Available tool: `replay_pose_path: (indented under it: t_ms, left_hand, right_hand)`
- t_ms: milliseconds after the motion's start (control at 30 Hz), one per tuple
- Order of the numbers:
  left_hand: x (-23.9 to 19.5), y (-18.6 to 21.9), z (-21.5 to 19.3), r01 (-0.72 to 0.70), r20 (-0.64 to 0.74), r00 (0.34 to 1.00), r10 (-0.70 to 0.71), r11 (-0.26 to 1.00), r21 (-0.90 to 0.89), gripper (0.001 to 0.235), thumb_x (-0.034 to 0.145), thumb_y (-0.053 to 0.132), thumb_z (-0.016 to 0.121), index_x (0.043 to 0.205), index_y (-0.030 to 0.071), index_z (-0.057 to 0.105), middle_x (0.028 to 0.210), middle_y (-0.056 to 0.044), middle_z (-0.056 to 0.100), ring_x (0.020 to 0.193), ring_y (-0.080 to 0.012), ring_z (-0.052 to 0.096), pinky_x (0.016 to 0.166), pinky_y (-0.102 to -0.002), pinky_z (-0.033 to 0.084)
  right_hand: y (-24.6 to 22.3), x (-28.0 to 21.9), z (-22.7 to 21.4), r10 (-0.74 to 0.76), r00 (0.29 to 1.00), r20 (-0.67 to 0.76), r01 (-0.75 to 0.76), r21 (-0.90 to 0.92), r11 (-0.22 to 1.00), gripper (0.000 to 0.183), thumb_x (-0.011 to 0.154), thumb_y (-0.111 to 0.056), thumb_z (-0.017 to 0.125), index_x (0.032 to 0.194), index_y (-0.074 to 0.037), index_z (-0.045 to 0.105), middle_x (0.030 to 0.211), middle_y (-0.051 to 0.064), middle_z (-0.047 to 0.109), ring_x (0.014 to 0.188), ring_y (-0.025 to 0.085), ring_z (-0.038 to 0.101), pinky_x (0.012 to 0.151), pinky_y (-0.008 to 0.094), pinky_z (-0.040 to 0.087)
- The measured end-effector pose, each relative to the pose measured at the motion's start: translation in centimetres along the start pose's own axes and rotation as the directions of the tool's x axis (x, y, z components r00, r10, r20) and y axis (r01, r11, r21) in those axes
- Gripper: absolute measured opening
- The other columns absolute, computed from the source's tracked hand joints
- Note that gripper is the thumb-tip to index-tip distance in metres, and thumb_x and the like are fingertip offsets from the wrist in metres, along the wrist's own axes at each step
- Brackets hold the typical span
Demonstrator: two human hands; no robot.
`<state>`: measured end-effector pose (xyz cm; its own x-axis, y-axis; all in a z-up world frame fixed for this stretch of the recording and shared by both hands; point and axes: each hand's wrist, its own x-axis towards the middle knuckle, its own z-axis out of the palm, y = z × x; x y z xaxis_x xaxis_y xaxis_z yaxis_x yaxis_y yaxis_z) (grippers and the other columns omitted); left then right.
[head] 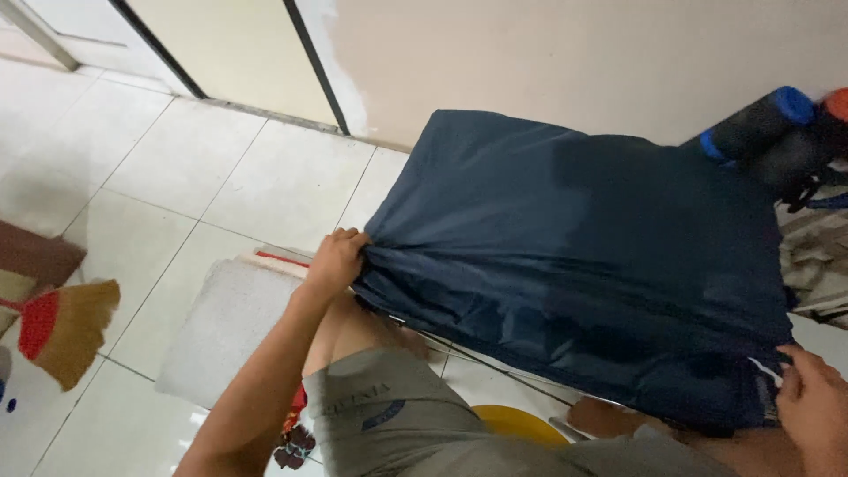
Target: The person is unfolding, aligning the zipper, and zipping up a sleeping bag.
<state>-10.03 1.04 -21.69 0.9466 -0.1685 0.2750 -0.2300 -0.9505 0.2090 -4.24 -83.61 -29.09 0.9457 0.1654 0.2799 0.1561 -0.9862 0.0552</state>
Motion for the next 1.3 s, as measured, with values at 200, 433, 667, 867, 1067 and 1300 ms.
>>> replay_pose_path:
  t_ms: [200, 433, 667, 867, 1067, 1300]
  left_hand:
    - [-2.4, 0.9, -1.2, 0.127, 0.092, 0.984, -0.153, 0.962, 0.24, 0.04, 0.084, 0.003, 0.052, 0.119, 0.017, 0.062, 0.111, -0.012, 0.057, 0.099, -0.0364, 0.058, 0.08, -0.051, 0.048]
    - [-1.7, 4.3, -7.1, 0.501, 0.489, 0.84, -0.234, 0.679, -0.536, 0.054, 0.063, -0.009, 0.039, 0.097, 0.01, 0.076, 0.09, 0.0, 0.072, 0.092, -0.0159, 0.065, 0.085, -0.031, 0.048]
    - [-5.4, -2.1, 0.6, 0.147, 0.187, 0.976, -0.108, 0.967, -0.207, 0.054, 0.059, 0.005, 0.051, 0.107, 0.013, 0.074, 0.12, -0.012, 0.077, 0.116, -0.036, 0.067, 0.108, -0.045, 0.046]
    - [-5.6, -0.7, 0.7, 0.509, 0.252, 0.837, -0.486, 0.86, -0.035, 0.042, 0.078, 0.024, 0.074, 0.117, 0.01, 0.067, 0.107, -0.027, 0.069, 0.106, -0.049, 0.065, 0.091, -0.056, 0.051]
    - [-2.7, -2.9, -0.7, 0.47, -0.285, 0.638, -0.715, 0.655, -0.592, 0.037, 0.083, -0.013, 0.056, 0.11, 0.011, 0.065, 0.101, -0.009, 0.067, 0.094, -0.0208, 0.071, 0.066, -0.041, 0.066]
    - [-1.6, -5.6, -0.1, 0.434, 0.113, 0.452, -0.885, 0.107, -0.895, 0.018, 0.106, 0.017, 0.058, 0.114, 0.033, 0.058, 0.118, 0.0, 0.071, 0.105, -0.0143, 0.071, 0.09, -0.035, 0.065]
  right_hand:
    - [-2.7, -1.4, -1.5, -0.06, 0.989, -0.136, 0.045, -0.112, 0.993, 0.045, 0.1, -0.008, 0.061, 0.142, -0.02, 0.075, 0.124, 0.006, 0.077, 0.121, 0.029, 0.073, 0.11, 0.04, 0.056]
    - [-1.1, -3.7, 1.9, 0.067, 0.987, -0.146, -0.12, -0.397, 0.91, 0.039, 0.104, -0.024, 0.069, 0.14, -0.037, 0.077, 0.119, -0.005, 0.073, 0.105, 0.02, 0.073, 0.09, 0.032, 0.058]
    - [-4.2, -1.8, -2.0, 0.376, 0.876, 0.301, -0.395, 0.003, 0.919, 0.072, 0.072, -0.041, 0.088, 0.139, -0.023, 0.069, 0.146, 0.029, 0.054, 0.132, 0.049, 0.056, 0.108, 0.055, 0.048]
    - [-8.5, 1.5, -13.9, 0.419, 0.595, 0.686, -0.636, 0.083, 0.767, 0.069, 0.088, -0.052, 0.07, 0.15, -0.025, 0.051, 0.151, 0.015, 0.057, 0.131, 0.039, 0.06, 0.105, 0.053, 0.047]
    - [-7.2, 2.0, -11.1, 0.317, 0.595, 0.739, -0.768, 0.407, 0.494, 0.054, 0.085, -0.018, 0.08, 0.13, -0.022, 0.051, 0.112, 0.011, 0.065, 0.082, 0.024, 0.062, 0.076, 0.03, 0.045]
    - [-8.9, 1.1, -14.6, 0.315, 0.648, 0.694, -0.744, 0.488, 0.455, 0.046, 0.088, -0.015, 0.077, 0.13, -0.024, 0.061, 0.133, 0.012, 0.05, 0.085, 0.027, 0.071, 0.085, 0.035, 0.055]
